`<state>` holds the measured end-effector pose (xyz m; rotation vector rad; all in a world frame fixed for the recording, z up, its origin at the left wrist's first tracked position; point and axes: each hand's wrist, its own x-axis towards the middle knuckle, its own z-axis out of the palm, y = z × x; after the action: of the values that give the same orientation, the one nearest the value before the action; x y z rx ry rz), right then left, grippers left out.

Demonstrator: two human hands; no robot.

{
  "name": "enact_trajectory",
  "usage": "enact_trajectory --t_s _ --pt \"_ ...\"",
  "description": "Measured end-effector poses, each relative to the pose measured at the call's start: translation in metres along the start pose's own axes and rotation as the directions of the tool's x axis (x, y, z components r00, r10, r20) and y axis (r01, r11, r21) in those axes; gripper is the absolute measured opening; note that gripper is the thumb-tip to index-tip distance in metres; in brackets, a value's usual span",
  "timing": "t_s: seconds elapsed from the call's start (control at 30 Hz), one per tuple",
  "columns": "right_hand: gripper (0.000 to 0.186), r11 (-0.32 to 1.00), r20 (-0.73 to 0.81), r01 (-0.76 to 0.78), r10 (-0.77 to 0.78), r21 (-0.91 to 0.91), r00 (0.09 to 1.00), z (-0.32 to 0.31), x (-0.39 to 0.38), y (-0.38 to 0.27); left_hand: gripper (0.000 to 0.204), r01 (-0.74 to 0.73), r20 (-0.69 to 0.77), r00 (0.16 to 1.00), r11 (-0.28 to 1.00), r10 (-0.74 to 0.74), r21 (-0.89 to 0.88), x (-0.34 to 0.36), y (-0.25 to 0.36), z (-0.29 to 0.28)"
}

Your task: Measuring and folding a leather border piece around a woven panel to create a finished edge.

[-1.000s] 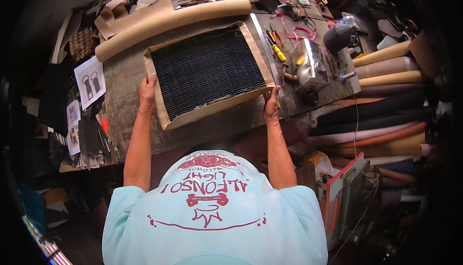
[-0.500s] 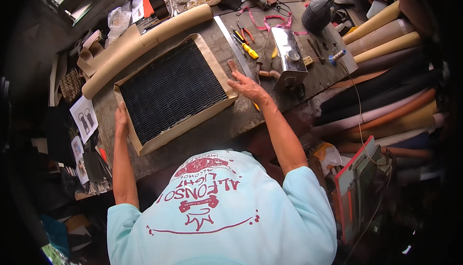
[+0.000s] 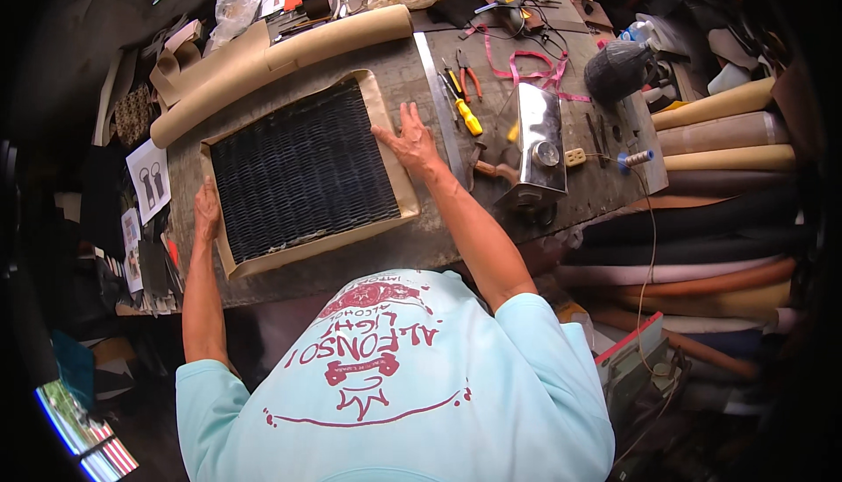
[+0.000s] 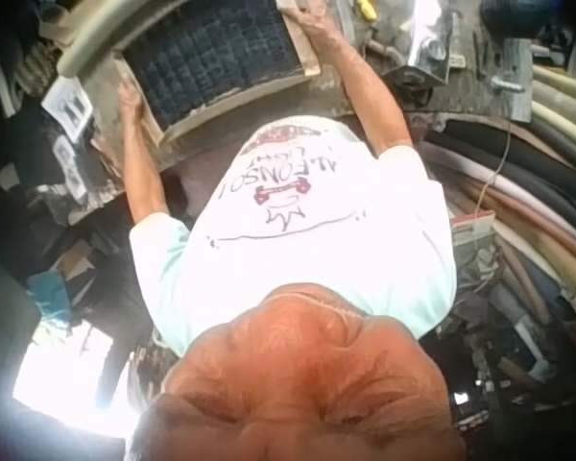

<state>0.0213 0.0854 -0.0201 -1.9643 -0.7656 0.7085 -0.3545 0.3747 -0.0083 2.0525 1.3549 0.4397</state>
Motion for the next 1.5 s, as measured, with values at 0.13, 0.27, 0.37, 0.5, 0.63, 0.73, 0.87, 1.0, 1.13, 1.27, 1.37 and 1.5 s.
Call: enact_trajectory --t_s 0.13,0.27,0.37,0.5,0.63,0.73,0.87,1.0,1.13,1.27,1.37,1.5 --pt "0.117 0.999 -0.009 0.0 0.0 -0.046 1.0 0.001 0.044 -0.006 0.067 0.0 0.013 1.0 0.998 0.001 -0.061 -0.004 0.004 0.002" --pt "0.119 0.996 -0.039 -0.024 0.021 -0.09 0.999 0.002 0.081 -0.017 0.068 0.014 0.014 1.0 0.999 -0.013 -0.046 0.002 -0.007 0.004" --pt "0.119 0.998 -0.087 -0.016 0.011 -0.053 0.996 0.007 0.087 -0.013 0.068 -0.014 -0.007 1.0 1.0 0.014 -0.008 0.003 -0.008 0.006" --pt "0.122 0.994 0.039 -0.074 0.077 -0.076 0.996 -0.001 0.053 -0.016 0.068 -0.014 -0.027 1.0 0.999 0.013 -0.03 0.006 -0.018 0.008" --pt "0.127 0.977 0.325 -0.215 0.207 -0.013 0.923 -0.016 -0.004 0.011 0.066 0.014 -0.018 1.0 0.995 -0.016 -0.096 0.006 -0.014 0.008" --pt "0.129 0.982 0.309 -0.189 0.181 -0.004 0.934 -0.019 -0.009 -0.003 0.065 0.046 -0.003 0.999 0.987 -0.047 -0.153 0.004 -0.005 0.006" --pt "0.131 0.994 0.02 -0.087 0.088 -0.061 0.996 -0.004 0.057 -0.016 0.065 0.015 -0.009 1.0 0.994 -0.016 -0.105 0.003 -0.005 0.007" --pt "0.13 0.992 -0.144 -0.093 0.08 -0.08 0.986 -0.001 0.106 -0.016 0.064 0.018 0.005 1.0 0.994 -0.017 -0.109 0.002 -0.005 0.007" --pt "0.124 0.997 -0.003 -0.055 0.055 -0.061 0.998 0.0 0.074 -0.007 0.064 0.155 0.047 0.988 0.959 -0.148 -0.239 0.006 -0.027 0.01" --pt "0.117 0.991 0.087 -0.113 0.119 -0.073 0.989 -0.008 -0.012 0.014 0.06 0.169 0.121 0.983 0.946 -0.14 -0.275 0.006 -0.017 0.009" --pt "0.11 0.993 0.193 -0.118 0.119 -0.017 0.974 -0.015 -0.069 0.034 0.061 0.18 0.148 0.98 0.916 -0.135 -0.359 0.011 -0.024 0.008" --pt "0.102 0.9 0.23 -0.264 0.192 0.346 0.954 -0.036 -0.132 0.038 0.06 0.243 0.181 0.967 0.866 -0.18 -0.438 0.008 -0.011 0.006"
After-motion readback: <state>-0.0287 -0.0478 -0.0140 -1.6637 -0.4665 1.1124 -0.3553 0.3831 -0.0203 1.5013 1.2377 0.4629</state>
